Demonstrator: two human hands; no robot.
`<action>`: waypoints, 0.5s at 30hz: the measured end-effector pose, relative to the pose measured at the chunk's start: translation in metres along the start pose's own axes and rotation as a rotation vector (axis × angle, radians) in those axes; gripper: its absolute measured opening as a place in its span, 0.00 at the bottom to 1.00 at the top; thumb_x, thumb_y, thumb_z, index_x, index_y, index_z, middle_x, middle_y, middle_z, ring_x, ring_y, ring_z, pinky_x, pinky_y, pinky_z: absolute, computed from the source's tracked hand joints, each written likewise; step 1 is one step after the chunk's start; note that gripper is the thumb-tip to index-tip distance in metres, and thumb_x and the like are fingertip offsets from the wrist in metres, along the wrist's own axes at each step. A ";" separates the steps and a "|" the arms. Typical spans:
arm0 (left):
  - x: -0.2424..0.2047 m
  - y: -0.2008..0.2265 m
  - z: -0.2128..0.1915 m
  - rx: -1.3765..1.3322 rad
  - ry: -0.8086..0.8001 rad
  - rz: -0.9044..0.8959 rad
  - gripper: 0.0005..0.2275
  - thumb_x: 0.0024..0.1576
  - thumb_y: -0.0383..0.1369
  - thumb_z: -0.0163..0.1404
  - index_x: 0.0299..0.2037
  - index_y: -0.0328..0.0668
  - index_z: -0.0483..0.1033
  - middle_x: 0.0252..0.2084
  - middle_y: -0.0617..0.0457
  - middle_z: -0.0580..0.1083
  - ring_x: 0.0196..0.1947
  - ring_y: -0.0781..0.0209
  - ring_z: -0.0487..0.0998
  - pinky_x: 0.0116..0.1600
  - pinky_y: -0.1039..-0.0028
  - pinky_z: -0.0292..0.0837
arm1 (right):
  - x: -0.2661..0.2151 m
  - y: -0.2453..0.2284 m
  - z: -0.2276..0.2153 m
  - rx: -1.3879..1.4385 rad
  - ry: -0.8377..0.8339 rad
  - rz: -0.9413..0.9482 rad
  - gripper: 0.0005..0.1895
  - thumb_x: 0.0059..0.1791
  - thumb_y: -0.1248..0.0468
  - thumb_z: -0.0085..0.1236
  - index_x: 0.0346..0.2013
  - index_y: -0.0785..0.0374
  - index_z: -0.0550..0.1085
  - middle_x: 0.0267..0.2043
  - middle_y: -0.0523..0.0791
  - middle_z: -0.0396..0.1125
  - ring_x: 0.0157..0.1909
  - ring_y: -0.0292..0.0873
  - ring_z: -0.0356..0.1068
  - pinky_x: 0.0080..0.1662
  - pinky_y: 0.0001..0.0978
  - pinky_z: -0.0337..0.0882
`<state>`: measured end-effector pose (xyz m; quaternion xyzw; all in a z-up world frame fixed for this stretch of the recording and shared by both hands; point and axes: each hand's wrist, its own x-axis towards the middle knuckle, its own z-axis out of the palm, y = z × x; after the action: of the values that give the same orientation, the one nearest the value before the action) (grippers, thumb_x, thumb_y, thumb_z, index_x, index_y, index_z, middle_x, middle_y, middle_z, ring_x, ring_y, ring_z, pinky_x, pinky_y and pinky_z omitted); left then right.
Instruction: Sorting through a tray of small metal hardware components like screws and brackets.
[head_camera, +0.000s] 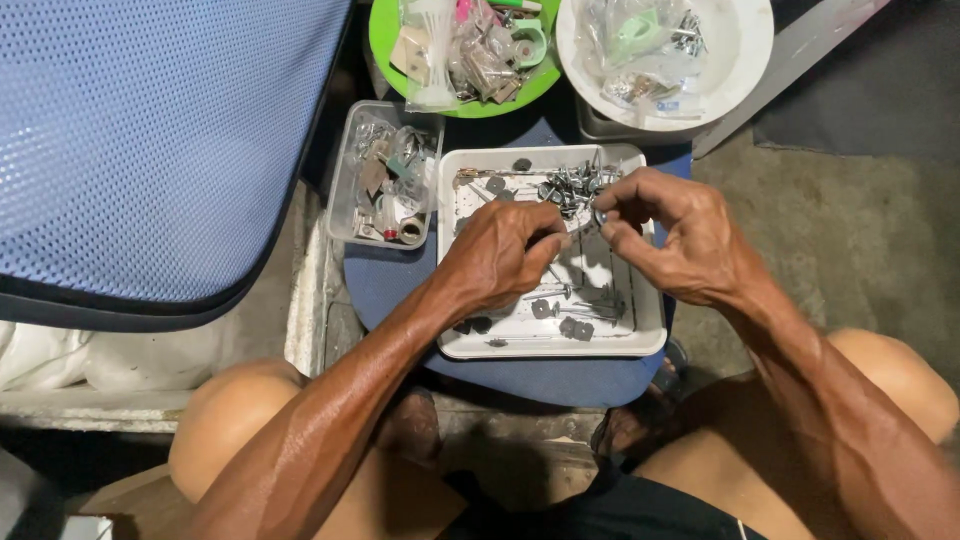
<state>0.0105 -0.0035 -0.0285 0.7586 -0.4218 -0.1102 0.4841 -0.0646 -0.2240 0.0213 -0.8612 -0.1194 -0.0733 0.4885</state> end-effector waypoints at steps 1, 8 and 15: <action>-0.001 0.001 0.003 -0.003 -0.001 -0.001 0.04 0.61 0.26 0.50 0.38 0.38 0.79 0.32 0.42 0.80 0.29 0.52 0.84 0.32 0.68 0.80 | 0.000 -0.001 0.000 -0.001 0.000 0.003 0.08 0.47 0.74 0.62 0.41 0.69 0.80 0.29 0.50 0.69 0.31 0.41 0.69 0.39 0.34 0.72; -0.009 0.001 0.008 0.245 -0.071 0.046 0.04 0.60 0.26 0.49 0.36 0.37 0.78 0.27 0.43 0.78 0.26 0.49 0.81 0.32 0.64 0.79 | 0.002 -0.001 0.006 -0.192 -0.171 -0.098 0.07 0.44 0.73 0.56 0.37 0.70 0.76 0.26 0.54 0.69 0.25 0.50 0.70 0.30 0.41 0.73; -0.010 0.009 0.006 0.393 -0.079 0.096 0.04 0.59 0.28 0.50 0.33 0.38 0.77 0.26 0.44 0.75 0.25 0.47 0.80 0.30 0.61 0.77 | -0.002 0.005 0.009 -0.226 -0.215 -0.087 0.05 0.44 0.70 0.56 0.34 0.68 0.73 0.23 0.52 0.68 0.24 0.51 0.70 0.28 0.41 0.71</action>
<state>-0.0039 -0.0019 -0.0266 0.8128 -0.4894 -0.0321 0.3144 -0.0652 -0.2193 0.0122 -0.9077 -0.1990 -0.0149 0.3691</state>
